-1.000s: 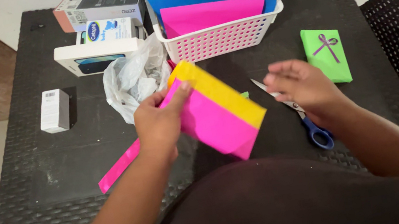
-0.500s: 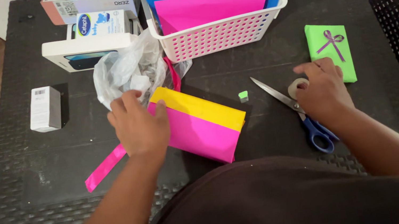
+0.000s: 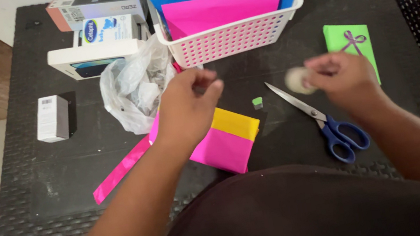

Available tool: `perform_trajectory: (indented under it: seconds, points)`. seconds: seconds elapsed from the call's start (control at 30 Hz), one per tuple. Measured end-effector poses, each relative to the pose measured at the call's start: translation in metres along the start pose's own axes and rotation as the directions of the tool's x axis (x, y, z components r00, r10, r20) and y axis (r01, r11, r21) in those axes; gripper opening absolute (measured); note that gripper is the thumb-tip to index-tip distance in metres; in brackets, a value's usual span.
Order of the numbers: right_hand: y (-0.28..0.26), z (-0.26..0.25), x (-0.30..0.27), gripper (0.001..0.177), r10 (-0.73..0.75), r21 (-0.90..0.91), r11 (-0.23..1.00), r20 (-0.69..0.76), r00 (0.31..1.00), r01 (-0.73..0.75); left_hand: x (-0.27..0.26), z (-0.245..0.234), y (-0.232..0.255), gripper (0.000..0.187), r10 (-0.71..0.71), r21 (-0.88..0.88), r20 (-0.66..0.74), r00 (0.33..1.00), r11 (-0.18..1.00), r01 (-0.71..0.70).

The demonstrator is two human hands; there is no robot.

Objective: The person wraps a small rectangular box using pink and yellow tissue paper. They fold the paper around the box, secure it with clear tape, and trim excess tape with scissors. The wrapped gift remains on the table at the end.

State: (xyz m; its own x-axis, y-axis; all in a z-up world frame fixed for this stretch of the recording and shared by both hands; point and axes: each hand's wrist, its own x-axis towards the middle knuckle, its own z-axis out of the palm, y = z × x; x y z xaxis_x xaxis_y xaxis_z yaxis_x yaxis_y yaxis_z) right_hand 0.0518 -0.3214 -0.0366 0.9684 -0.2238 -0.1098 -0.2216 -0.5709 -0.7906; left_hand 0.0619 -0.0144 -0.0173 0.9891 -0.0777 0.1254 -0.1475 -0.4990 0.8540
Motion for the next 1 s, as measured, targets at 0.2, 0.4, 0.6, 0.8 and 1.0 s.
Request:
perform_trajectory:
  seconds: [0.2, 0.4, 0.6, 0.8, 1.0]
  points:
    - [-0.075, 0.011, -0.038, 0.023, -0.278, 0.592, 0.785, 0.076, 0.958, 0.181, -0.013, 0.016, 0.062, 0.059, 0.018, -0.304, 0.120, 0.993, 0.952, 0.020]
    - [-0.099, 0.003, -0.060, 0.023, -0.332, 0.533, 0.814, 0.099, 0.938, 0.232, -0.019, -0.004, 0.072, 0.045, 0.185, -0.478, 0.203, 0.962, 0.876, -0.068]
    - [-0.102, 0.003, -0.069, 0.024, -0.210, 0.555, 0.830, 0.224, 0.952, 0.053, -0.030, -0.014, 0.065, 0.017, 0.147, -0.451, 0.230, 0.962, 0.892, -0.028]
    - [-0.106, 0.000, -0.075, 0.025, -0.247, 0.471, 0.880, 0.343, 0.906, 0.061, -0.035, -0.018, 0.065, 0.009, 0.108, -0.495, 0.280, 0.954, 0.868, 0.047]
    - [-0.119, -0.002, -0.087, 0.018, -0.147, 0.280, 0.959, 0.339, 0.929, 0.049, -0.050, -0.013, 0.063, 0.004, 0.359, -0.152, 0.067, 0.931, 0.926, -0.346]
